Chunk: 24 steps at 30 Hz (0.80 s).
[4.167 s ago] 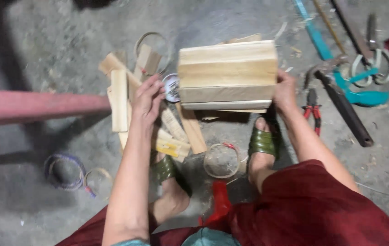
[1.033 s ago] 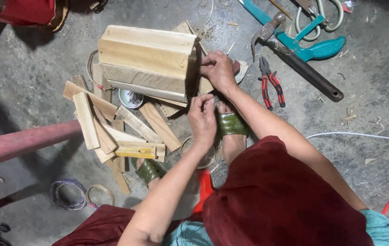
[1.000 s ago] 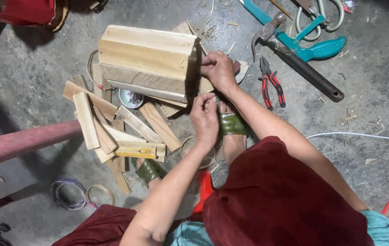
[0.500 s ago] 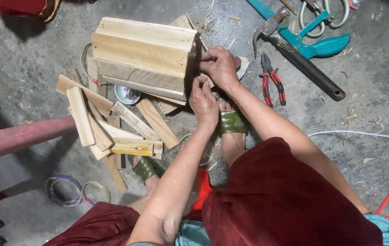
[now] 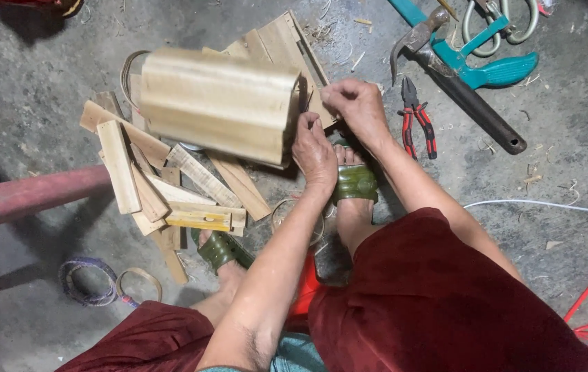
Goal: Sanding wooden slats and fitting them into a circular frame to assemble a wooden object.
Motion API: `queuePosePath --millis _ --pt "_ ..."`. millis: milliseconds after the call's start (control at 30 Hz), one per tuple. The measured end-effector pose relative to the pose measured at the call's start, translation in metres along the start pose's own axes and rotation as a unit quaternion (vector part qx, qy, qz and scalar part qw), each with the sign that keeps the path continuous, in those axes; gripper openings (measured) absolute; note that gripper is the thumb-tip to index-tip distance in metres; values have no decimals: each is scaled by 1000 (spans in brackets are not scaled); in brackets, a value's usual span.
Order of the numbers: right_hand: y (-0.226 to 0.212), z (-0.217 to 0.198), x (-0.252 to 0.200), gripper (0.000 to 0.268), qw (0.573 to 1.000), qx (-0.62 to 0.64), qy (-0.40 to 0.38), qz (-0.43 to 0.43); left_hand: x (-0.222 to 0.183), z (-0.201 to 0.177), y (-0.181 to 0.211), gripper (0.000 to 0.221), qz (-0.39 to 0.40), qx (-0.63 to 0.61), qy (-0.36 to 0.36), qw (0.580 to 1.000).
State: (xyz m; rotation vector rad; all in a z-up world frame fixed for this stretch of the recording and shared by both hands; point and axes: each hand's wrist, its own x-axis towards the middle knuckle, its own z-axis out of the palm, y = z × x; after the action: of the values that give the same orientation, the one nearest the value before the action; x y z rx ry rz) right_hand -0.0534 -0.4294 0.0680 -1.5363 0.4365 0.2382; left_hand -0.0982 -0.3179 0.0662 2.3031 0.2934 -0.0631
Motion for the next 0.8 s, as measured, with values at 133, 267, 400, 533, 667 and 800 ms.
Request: queuePosePath --millis 133,267,400,533,667,800 --pt "-4 1 -14 12 995 -71 -64 -15 2 1 -12 10 11 24 7 1000" --pt "-11 8 -21 13 995 -59 -79 -25 1 1 -14 16 -4 -12 -5 1000" --pt "3 10 -16 26 994 -45 -63 -76 -1 5 -20 26 -4 21 -6 1000" --pt "-20 15 -13 54 971 -122 -40 -204 -1 11 -34 36 1 44 -21 999" --pt "-43 22 -2 31 858 -307 -20 -412 -2 4 -26 17 32 55 -17 998" --pt "-49 25 10 15 833 -322 -25 -450 -5 -2 -15 28 56 42 3 998"
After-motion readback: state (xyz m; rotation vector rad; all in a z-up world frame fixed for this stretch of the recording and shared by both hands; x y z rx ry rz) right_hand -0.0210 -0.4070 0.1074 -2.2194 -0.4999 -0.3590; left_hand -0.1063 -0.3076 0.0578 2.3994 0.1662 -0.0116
